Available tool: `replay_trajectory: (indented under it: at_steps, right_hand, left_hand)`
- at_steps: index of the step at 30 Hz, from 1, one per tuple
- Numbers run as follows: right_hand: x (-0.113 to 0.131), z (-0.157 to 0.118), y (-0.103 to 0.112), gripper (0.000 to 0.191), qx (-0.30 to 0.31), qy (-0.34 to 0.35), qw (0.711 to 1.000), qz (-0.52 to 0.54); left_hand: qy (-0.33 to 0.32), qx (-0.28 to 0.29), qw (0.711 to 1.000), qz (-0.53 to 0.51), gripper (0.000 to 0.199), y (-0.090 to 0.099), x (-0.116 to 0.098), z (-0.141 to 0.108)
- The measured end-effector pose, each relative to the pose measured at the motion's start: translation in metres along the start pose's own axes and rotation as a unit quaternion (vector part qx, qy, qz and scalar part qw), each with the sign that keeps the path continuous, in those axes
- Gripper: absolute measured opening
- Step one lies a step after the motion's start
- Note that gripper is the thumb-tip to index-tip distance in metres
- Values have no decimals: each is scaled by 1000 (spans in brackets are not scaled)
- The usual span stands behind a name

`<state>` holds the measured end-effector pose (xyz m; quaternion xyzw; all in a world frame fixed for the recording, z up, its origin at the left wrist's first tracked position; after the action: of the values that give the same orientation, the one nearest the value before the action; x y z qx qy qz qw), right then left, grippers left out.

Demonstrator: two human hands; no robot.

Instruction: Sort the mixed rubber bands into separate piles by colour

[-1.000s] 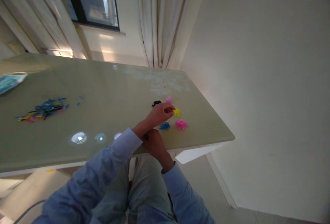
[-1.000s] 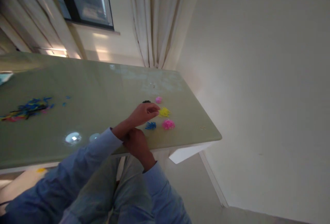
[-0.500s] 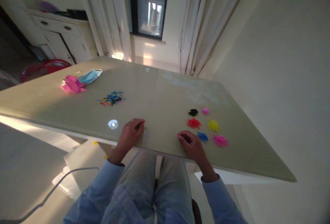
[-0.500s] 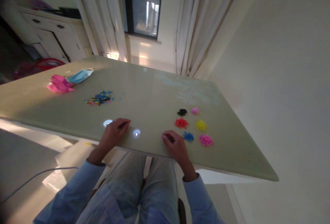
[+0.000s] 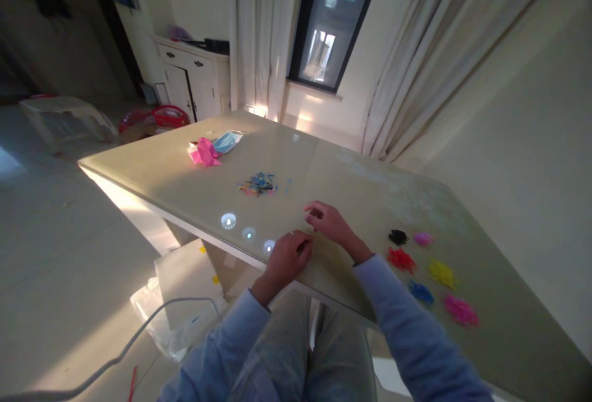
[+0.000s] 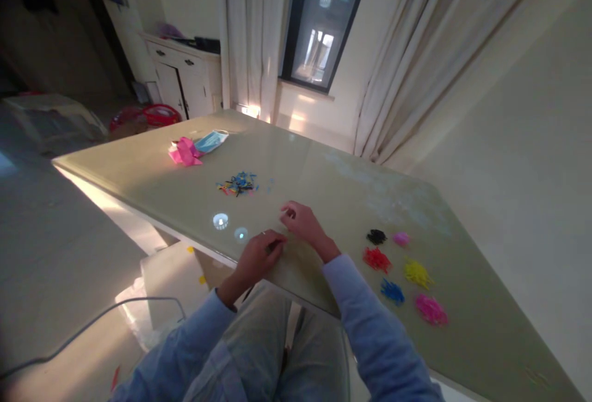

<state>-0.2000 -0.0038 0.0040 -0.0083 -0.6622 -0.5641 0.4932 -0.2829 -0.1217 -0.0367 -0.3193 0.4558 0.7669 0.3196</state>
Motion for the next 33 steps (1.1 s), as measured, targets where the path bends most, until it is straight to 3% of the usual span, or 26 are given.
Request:
replay_trajectory:
  at_steps: [2,6,14,20,25,30,33]
  right_hand:
    - [16,36,-21,25,28,31,995,-88]
    - [33,87,-54,20,54,56,988,-134]
    - [42,118,-82,16,54,61,980,-182]
    - [38,114,-84,17,53,46,984,-166]
    - [29,101,-73,16,34,16,995,-88]
    - [18,64,-49,36,37,-34,998,36]
    - [14,27,-29,40,39,-69,969,235]
  left_hand:
    - [9,0,1000,3,18,0,0,0]
    - [21,7,1000,12,18,-1,0,1]
    - [19,23,998,60,19,-7,0,1]
    - [9,37,996,78,19,-9,-1,0]
    - [0,26,998,63,20,-8,-2,-2]
    - [1,5,999,52,19,-6,-1,-2]
    - [-16,-5,999,47,18,-5,0,-1]
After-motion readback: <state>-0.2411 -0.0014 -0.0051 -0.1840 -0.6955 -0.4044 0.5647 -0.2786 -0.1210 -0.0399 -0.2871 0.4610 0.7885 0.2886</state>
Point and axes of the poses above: each hand's wrist, its own z-axis towards the middle knuckle, its own y-axis out of the back of the hand, x = y × z, the point moved 5 cm from there along z, towards the middle knuckle, and after that the axes turned 2 degrees about -x, right-handed, at the moved point
